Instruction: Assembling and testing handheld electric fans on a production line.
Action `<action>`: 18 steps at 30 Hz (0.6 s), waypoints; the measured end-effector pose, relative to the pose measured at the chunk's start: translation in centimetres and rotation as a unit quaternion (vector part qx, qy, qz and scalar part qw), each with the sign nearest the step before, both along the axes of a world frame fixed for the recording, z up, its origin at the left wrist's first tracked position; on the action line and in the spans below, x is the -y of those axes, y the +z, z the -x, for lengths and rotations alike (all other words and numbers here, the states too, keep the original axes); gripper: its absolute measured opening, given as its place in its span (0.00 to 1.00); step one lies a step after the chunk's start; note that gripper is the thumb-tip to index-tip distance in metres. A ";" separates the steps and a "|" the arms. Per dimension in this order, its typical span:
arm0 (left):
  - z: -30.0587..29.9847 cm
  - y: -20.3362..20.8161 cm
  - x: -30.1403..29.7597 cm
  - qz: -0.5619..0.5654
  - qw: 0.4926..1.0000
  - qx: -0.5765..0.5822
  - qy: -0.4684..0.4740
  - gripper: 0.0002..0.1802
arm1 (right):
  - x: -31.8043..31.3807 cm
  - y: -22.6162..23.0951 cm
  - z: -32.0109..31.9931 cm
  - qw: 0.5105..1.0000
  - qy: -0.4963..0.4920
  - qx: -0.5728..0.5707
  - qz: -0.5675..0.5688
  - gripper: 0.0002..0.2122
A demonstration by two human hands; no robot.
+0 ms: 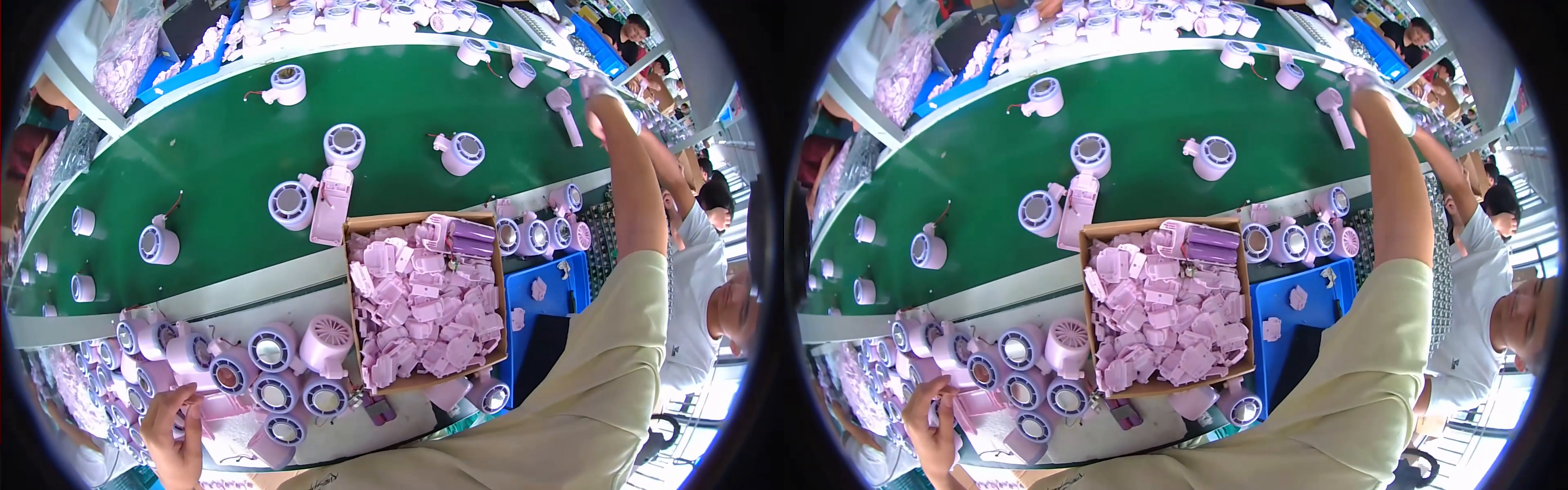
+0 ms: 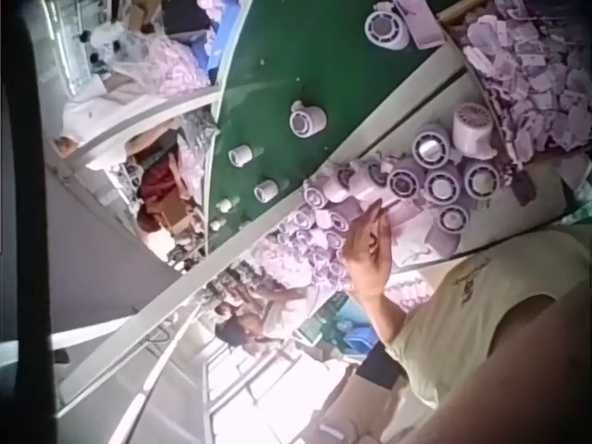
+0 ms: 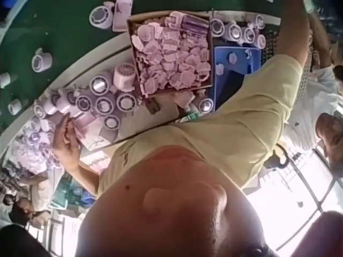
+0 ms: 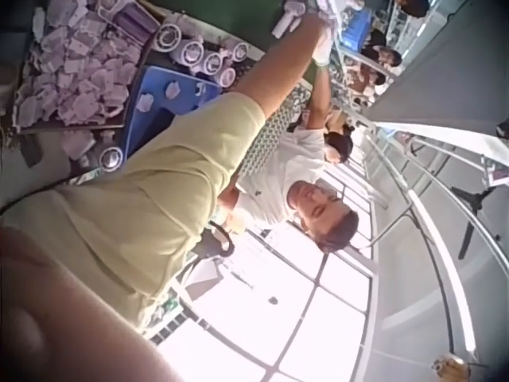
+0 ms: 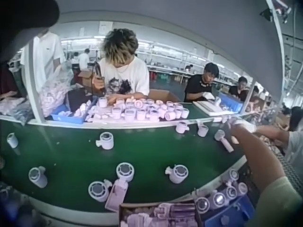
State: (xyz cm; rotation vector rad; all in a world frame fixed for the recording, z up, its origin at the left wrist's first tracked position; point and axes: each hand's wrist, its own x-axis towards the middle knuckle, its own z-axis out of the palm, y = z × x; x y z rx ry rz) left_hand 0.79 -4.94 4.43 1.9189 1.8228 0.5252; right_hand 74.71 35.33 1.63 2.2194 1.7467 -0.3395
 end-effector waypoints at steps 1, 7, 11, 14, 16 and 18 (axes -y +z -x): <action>-0.2 1.0 0.7 -0.001 1.000 -0.017 0.016 0.09 | 3.8 1.5 11.6 0.895 0.085 0.425 0.105 0.22; 3.1 -2.0 -0.1 0.009 0.997 0.039 0.059 0.09 | -6.3 -5.3 13.7 0.993 -0.006 0.097 -0.071 0.26; 6.1 -3.0 1.0 0.017 0.992 0.040 0.122 0.10 | -10.1 -12.0 14.3 0.924 0.034 0.044 -0.378 0.43; 8.3 -5.2 0.1 0.005 0.987 0.054 0.151 0.10 | -13.9 -13.1 6.8 0.945 -0.001 -0.022 -0.325 0.49; 8.1 -4.8 1.4 -0.007 0.980 0.043 0.197 0.12 | -13.4 -13.7 9.8 0.956 -0.008 -0.009 -0.293 0.46; 8.0 -4.4 1.8 0.006 0.981 0.043 0.190 0.12 | -11.7 -13.2 10.1 0.962 -0.037 0.021 -0.270 0.44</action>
